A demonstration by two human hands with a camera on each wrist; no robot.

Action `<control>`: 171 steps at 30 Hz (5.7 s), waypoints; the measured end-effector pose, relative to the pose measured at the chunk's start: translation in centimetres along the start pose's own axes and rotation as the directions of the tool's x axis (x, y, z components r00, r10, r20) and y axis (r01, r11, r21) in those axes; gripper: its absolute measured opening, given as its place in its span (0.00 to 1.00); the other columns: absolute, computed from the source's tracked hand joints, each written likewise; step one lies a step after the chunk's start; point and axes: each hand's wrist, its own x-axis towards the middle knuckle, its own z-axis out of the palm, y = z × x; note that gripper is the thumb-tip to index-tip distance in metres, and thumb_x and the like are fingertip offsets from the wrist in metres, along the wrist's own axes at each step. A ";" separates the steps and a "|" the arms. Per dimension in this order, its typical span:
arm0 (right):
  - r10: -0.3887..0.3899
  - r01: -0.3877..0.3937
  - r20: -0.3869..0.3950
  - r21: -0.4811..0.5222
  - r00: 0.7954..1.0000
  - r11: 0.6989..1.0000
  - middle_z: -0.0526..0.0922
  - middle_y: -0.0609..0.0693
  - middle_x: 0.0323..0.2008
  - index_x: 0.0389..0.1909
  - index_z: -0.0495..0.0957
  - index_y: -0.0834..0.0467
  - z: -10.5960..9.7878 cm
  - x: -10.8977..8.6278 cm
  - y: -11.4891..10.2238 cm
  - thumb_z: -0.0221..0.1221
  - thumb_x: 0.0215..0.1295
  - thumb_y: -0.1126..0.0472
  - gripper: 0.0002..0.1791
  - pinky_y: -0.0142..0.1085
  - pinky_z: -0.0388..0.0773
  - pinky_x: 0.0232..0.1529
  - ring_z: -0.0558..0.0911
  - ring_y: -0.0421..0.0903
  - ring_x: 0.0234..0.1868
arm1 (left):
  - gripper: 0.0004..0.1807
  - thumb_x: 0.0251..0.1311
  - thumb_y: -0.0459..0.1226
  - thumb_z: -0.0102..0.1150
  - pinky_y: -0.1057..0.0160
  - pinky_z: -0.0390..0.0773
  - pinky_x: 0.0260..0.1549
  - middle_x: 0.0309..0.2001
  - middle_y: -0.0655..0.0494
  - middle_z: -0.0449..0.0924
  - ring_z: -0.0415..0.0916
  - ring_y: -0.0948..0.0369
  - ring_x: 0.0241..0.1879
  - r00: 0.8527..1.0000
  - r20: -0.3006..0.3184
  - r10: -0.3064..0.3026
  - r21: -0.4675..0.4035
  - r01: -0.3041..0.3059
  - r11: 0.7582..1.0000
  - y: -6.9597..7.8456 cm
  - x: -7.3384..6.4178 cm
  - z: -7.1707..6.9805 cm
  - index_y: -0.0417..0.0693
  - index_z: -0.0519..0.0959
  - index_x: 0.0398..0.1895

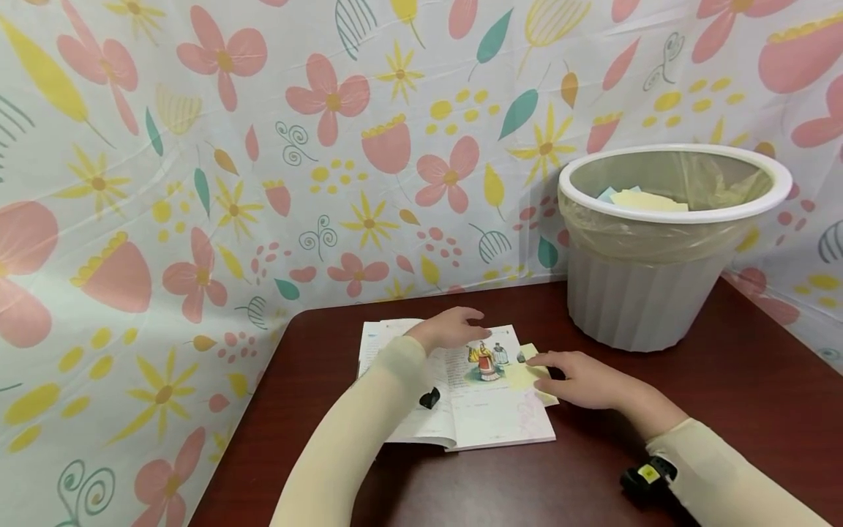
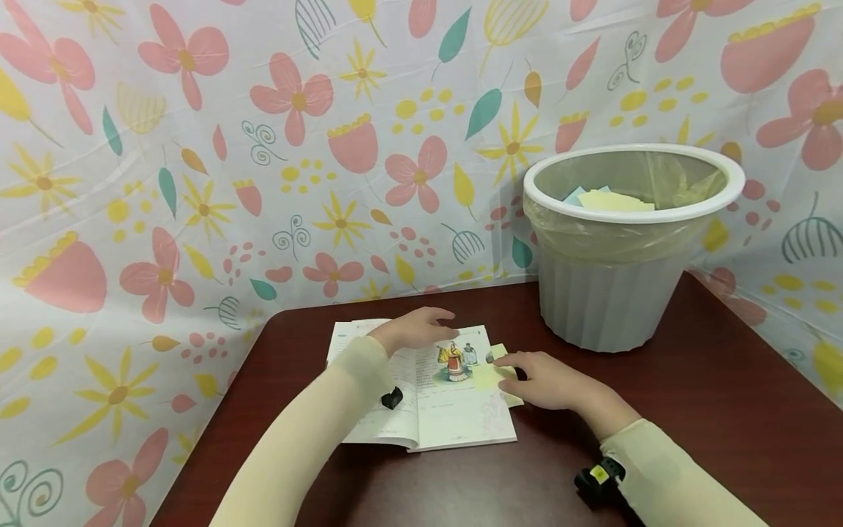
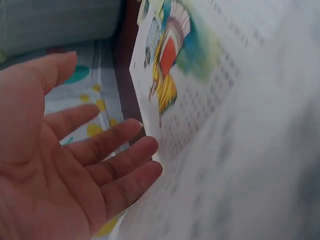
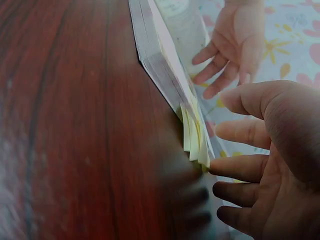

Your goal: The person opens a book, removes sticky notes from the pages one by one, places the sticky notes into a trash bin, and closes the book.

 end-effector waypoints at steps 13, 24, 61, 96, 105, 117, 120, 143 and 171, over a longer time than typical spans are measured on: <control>-0.031 0.027 -0.126 -0.027 0.992 0.999 0.83 0.58 0.59 0.64 0.79 0.63 0.8 0.8 1.4 0.61 0.73 0.51 0.26 0.56 0.77 0.61 0.80 0.58 0.62 | 0.28 0.71 0.49 0.58 0.60 0.73 0.66 0.72 0.67 0.72 0.68 0.65 0.71 0.993 0.100 0.065 0.255 -0.088 0.963 1.8 0.9 3.4 0.63 0.71 0.73; -0.006 0.001 -0.144 -0.032 0.989 1.000 0.83 0.53 0.50 0.60 0.82 0.66 1.0 1.6 1.4 0.62 0.71 0.53 0.24 0.43 0.79 0.50 0.82 0.49 0.51 | 0.31 0.70 0.46 0.57 0.59 0.72 0.68 0.76 0.67 0.65 0.65 0.64 0.74 0.990 0.135 0.044 0.304 -0.084 0.949 1.3 0.1 4.1 0.68 0.68 0.76; 0.043 -0.029 -0.363 0.043 0.931 0.999 0.88 0.63 0.51 0.53 0.85 0.66 1.0 1.5 -0.2 0.61 0.67 0.67 0.16 0.53 0.84 0.49 0.87 0.59 0.52 | 0.31 0.64 0.46 0.61 0.61 0.75 0.54 0.70 0.69 0.74 0.71 0.68 0.62 0.993 0.107 0.041 0.253 -0.067 0.965 1.3 0.8 4.0 0.69 0.72 0.73; 0.187 -0.121 -0.215 0.288 0.958 0.950 0.89 0.63 0.43 0.50 0.85 0.68 1.4 2.0 0.1 0.57 0.66 0.70 0.15 0.32 0.83 0.32 0.85 0.41 0.34 | 0.31 0.64 0.46 0.62 0.58 0.73 0.43 0.56 0.69 0.80 0.74 0.63 0.43 0.993 0.112 0.022 0.203 -0.045 0.978 1.3 0.8 4.2 0.71 0.72 0.71; 0.096 -0.060 -0.248 0.149 0.964 0.987 0.90 0.55 0.43 0.41 0.90 0.57 1.0 1.9 0.0 0.59 0.66 0.69 0.12 0.33 0.79 0.38 0.83 0.44 0.42 | 0.30 0.64 0.46 0.61 0.61 0.74 0.47 0.65 0.68 0.77 0.73 0.66 0.49 0.995 0.095 0.037 0.249 -0.059 0.967 1.4 0.7 4.3 0.69 0.73 0.71; 0.048 -0.015 -0.247 0.133 0.968 0.991 0.91 0.51 0.41 0.39 0.90 0.54 0.5 1.6 0.0 0.60 0.64 0.69 0.12 0.31 0.78 0.37 0.81 0.38 0.38 | 0.30 0.64 0.47 0.62 0.62 0.75 0.49 0.65 0.69 0.77 0.73 0.67 0.51 0.995 0.093 0.021 0.254 -0.045 0.966 1.3 0.9 4.2 0.71 0.73 0.71; 0.045 -0.010 -0.244 0.143 0.969 0.990 0.91 0.51 0.40 0.39 0.90 0.54 0.4 1.5 0.0 0.60 0.63 0.69 0.12 0.30 0.77 0.36 0.80 0.36 0.36 | 0.30 0.64 0.47 0.62 0.62 0.75 0.49 0.67 0.69 0.75 0.73 0.67 0.51 0.995 0.095 0.029 0.250 -0.052 0.967 1.3 0.8 4.2 0.70 0.73 0.71; 0.026 0.009 -0.267 0.131 0.963 0.991 0.90 0.48 0.38 0.35 0.90 0.53 0.5 1.3 0.2 0.62 0.63 0.69 0.10 0.30 0.77 0.37 0.80 0.34 0.36 | 0.30 0.65 0.46 0.62 0.61 0.74 0.46 0.68 0.69 0.74 0.73 0.66 0.50 0.995 0.099 0.016 0.222 -0.038 0.974 1.7 0.2 4.1 0.70 0.72 0.71; -0.070 0.105 -0.208 0.160 0.976 0.982 0.85 0.46 0.30 0.35 0.90 0.55 0.4 0.7 -0.8 0.60 0.60 0.72 0.12 0.30 0.70 0.24 0.68 0.33 0.20 | 0.30 0.63 0.45 0.63 0.60 0.73 0.42 0.68 0.68 0.74 0.72 0.65 0.50 0.997 0.080 0.013 0.202 -0.029 0.979 1.3 0.6 4.5 0.71 0.73 0.70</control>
